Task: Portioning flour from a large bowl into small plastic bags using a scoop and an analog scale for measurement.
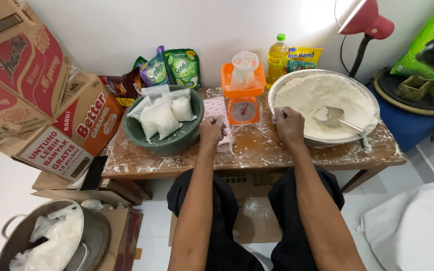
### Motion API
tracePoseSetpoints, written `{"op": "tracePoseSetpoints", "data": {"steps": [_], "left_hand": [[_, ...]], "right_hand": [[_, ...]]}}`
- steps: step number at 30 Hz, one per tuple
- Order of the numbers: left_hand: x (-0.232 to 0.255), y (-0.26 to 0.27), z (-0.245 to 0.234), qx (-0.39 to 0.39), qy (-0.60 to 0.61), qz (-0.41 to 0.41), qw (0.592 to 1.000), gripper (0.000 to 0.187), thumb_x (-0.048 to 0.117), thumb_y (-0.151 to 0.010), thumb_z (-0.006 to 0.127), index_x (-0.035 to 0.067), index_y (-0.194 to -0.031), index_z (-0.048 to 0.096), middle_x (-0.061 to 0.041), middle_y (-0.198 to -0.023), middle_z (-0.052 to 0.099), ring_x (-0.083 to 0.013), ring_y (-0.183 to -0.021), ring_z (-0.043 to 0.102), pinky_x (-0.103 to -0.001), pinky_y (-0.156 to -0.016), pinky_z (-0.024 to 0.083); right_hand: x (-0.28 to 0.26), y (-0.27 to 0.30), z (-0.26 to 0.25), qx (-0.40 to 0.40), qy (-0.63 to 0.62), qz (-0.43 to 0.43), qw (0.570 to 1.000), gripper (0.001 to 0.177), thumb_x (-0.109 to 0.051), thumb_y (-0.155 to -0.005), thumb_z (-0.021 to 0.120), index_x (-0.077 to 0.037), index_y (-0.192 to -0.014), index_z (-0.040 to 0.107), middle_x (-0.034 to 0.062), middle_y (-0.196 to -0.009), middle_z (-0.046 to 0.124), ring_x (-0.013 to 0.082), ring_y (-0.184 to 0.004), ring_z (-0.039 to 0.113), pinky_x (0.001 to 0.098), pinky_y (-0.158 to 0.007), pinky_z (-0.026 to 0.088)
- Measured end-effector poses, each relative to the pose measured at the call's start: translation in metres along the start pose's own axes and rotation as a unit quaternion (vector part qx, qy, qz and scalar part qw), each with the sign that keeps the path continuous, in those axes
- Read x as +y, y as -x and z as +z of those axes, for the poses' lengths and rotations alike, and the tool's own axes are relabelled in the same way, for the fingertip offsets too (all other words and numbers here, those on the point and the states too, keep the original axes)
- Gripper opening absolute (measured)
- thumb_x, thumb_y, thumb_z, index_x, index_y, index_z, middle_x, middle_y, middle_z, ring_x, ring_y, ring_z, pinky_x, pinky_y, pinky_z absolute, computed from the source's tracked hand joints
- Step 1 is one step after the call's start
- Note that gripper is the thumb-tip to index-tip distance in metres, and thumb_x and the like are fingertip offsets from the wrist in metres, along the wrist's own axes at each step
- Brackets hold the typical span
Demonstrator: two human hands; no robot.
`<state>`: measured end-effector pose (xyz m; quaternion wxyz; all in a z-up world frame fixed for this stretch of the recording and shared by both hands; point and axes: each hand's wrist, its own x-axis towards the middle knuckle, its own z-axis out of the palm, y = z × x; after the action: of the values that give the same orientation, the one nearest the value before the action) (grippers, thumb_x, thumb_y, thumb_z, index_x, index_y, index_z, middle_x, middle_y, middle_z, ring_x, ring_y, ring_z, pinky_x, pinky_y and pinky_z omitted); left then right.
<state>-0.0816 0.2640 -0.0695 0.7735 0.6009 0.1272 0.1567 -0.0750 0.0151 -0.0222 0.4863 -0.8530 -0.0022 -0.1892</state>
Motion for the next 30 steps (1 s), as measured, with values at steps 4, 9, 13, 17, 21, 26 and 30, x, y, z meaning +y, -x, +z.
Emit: {"op": "tracePoseSetpoints", "data": {"steps": [4, 9, 13, 17, 21, 26, 30], "left_hand": [[0.008, 0.008, 0.004, 0.005, -0.009, 0.002, 1.0, 0.02, 0.009, -0.092, 0.068, -0.006, -0.105, 0.067, -0.019, -0.067, 0.064, -0.0204, -0.041, 0.064, -0.023, -0.026, 0.042], [0.014, 0.014, 0.006, 0.002, -0.021, 0.001, 1.0, 0.022, 0.01, -0.092, 0.068, -0.008, -0.104, 0.067, -0.019, -0.067, 0.063, -0.0199, -0.042, 0.063, -0.022, -0.026, 0.042], [0.02, 0.018, 0.009, 0.005, -0.032, -0.009, 0.999, 0.02, 0.009, -0.092, 0.066, -0.007, -0.104, 0.067, -0.018, -0.066, 0.063, -0.0192, -0.042, 0.064, -0.021, -0.027, 0.042], [0.019, 0.014, 0.012, -0.005, -0.024, 0.003, 1.0, 0.015, 0.006, -0.09, 0.064, -0.006, -0.098, 0.068, -0.019, -0.065, 0.062, -0.021, -0.04, 0.062, -0.024, -0.026, 0.041], [0.018, 0.011, 0.015, -0.003, -0.015, 0.009, 1.0, 0.014, 0.007, -0.091, 0.064, -0.005, -0.097, 0.069, -0.017, -0.064, 0.062, -0.0195, -0.04, 0.062, -0.023, -0.026, 0.04], [0.06, 0.029, 0.027, 0.002, -0.003, 0.028, 1.0, 0.015, 0.008, -0.091, 0.063, -0.004, -0.096, 0.069, -0.015, -0.064, 0.061, -0.0166, -0.042, 0.061, -0.021, -0.029, 0.038], [0.078, 0.016, 0.037, 0.003, -0.009, 0.052, 0.999, 0.014, 0.01, -0.091, 0.064, -0.003, -0.094, 0.071, -0.013, -0.064, 0.059, -0.0148, -0.043, 0.06, -0.022, -0.032, 0.039]], "right_hand": [[-0.001, 0.0, -0.001, 0.002, -0.003, -0.004, 1.0, 0.025, -0.037, -0.101, 0.069, -0.015, -0.098, 0.079, 0.0082, -0.083, 0.077, 0.0372, -0.095, 0.073, 0.053, -0.086, 0.055], [-0.007, 0.001, -0.005, 0.005, -0.025, -0.002, 1.0, 0.023, -0.037, -0.101, 0.067, -0.018, -0.094, 0.079, 0.003, -0.078, 0.076, 0.0293, -0.091, 0.075, 0.0485, -0.085, 0.056], [-0.007, -0.001, -0.005, 0.008, -0.02, -0.011, 1.0, 0.023, -0.036, -0.102, 0.068, -0.017, -0.095, 0.079, 0.0053, -0.079, 0.076, 0.0315, -0.092, 0.075, 0.0495, -0.084, 0.056], [-0.015, 0.003, -0.007, 0.002, -0.026, -0.011, 1.0, 0.022, -0.033, -0.102, 0.068, -0.016, -0.096, 0.079, 0.0053, -0.076, 0.076, 0.0283, -0.086, 0.075, 0.0469, -0.082, 0.057], [-0.016, -0.002, -0.004, -0.006, -0.045, -0.02, 0.999, 0.021, -0.029, -0.103, 0.068, -0.012, -0.097, 0.078, 0.0079, -0.077, 0.076, 0.0263, -0.082, 0.076, 0.0446, -0.079, 0.058], [-0.038, -0.001, -0.012, -0.016, -0.072, -0.012, 0.997, 0.02, -0.025, -0.103, 0.067, -0.009, -0.099, 0.078, 0.0088, -0.08, 0.077, 0.0223, -0.079, 0.077, 0.0396, -0.077, 0.059], [-0.042, -0.016, -0.009, -0.038, -0.06, 0.005, 0.997, 0.023, -0.025, -0.102, 0.066, -0.008, -0.093, 0.078, 0.0063, -0.076, 0.076, 0.0209, -0.076, 0.076, 0.0375, -0.076, 0.06]]}}
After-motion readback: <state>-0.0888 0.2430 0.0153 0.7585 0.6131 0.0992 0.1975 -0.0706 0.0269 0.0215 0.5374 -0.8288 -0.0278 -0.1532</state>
